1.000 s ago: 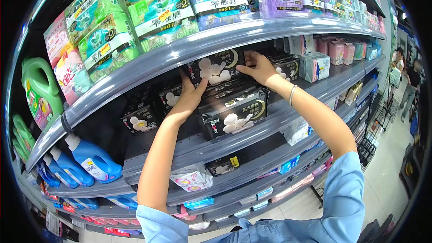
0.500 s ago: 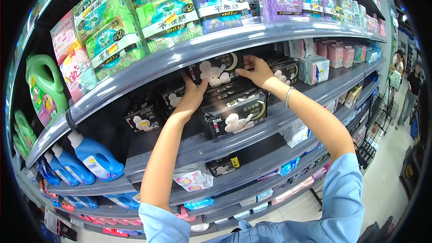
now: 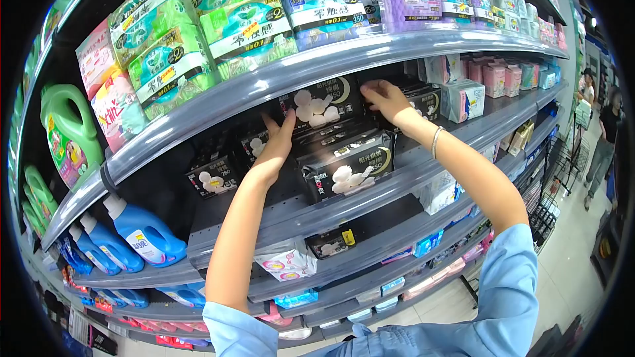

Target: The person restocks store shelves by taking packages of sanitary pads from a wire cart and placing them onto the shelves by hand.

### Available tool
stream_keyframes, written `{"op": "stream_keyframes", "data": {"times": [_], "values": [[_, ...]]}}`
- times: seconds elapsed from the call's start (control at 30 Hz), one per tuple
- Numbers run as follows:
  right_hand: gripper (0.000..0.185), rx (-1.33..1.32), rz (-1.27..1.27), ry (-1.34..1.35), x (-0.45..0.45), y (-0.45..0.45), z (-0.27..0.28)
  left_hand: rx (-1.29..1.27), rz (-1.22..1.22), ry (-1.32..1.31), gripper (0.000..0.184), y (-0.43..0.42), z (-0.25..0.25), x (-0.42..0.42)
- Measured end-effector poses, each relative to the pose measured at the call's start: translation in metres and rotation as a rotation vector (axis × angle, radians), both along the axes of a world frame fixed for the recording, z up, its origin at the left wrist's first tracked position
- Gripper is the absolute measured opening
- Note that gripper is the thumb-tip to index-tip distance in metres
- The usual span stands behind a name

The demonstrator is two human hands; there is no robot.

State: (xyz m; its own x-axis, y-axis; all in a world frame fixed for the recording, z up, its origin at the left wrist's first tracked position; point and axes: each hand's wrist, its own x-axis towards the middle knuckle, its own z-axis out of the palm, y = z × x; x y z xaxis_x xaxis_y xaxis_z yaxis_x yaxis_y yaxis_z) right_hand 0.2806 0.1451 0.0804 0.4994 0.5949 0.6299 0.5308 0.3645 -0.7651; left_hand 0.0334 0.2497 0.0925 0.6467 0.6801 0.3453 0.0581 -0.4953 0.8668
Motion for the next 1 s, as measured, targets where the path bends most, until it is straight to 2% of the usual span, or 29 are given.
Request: {"op": "stream_keyframes", "data": {"times": [0.07,0.13,0.23,0.27,0.37,0.43,0.7,0.77,0.9,0.97,1.0], "values": [[0.045,-0.024,0.015,0.109,-0.002,-0.005,0.001,-0.110,-0.078,-0.165,0.088,-0.016,-0.005,-0.008],[0.043,0.021,0.022,0.265,-0.008,-0.016,-0.001,-0.351,-0.161,-0.385,0.069,-0.008,-0.012,-0.005],[0.042,0.046,0.061,0.491,-0.019,-0.032,-0.016,-0.613,-0.333,-0.405,0.066,-0.032,-0.016,-0.018],[0.042,0.039,0.068,0.566,-0.026,-0.036,-0.020,-0.604,-0.343,-0.422,0.062,-0.055,-0.008,-0.021],[0.049,-0.025,0.196,0.805,-0.034,-0.031,-0.028,-0.629,-0.166,-0.349,0.059,-0.073,0.001,-0.012],[0.057,-0.091,0.333,0.957,-0.050,-0.033,-0.020,-0.658,-0.214,-0.370,0.059,-0.071,-0.001,-0.012],[0.054,-0.097,0.328,0.961,-0.070,-0.034,-0.013,-0.728,-0.218,-0.430,0.062,-0.067,-0.004,-0.004],[0.054,-0.097,0.269,0.952,-0.076,-0.037,-0.009,-0.729,-0.196,-0.444,0.061,-0.072,-0.002,-0.006],[0.058,-0.147,0.311,0.969,-0.064,-0.045,-0.009,-0.775,-0.196,-0.519,0.058,-0.063,-0.009,-0.004],[0.057,-0.116,0.347,1.068,-0.061,-0.039,-0.014,-0.783,-0.155,-0.534,0.055,-0.063,-0.012,0.001],[0.055,-0.087,0.338,1.031,-0.067,-0.039,-0.015,-0.786,-0.136,-0.536,0.054,-0.063,-0.013,0.003]]}}
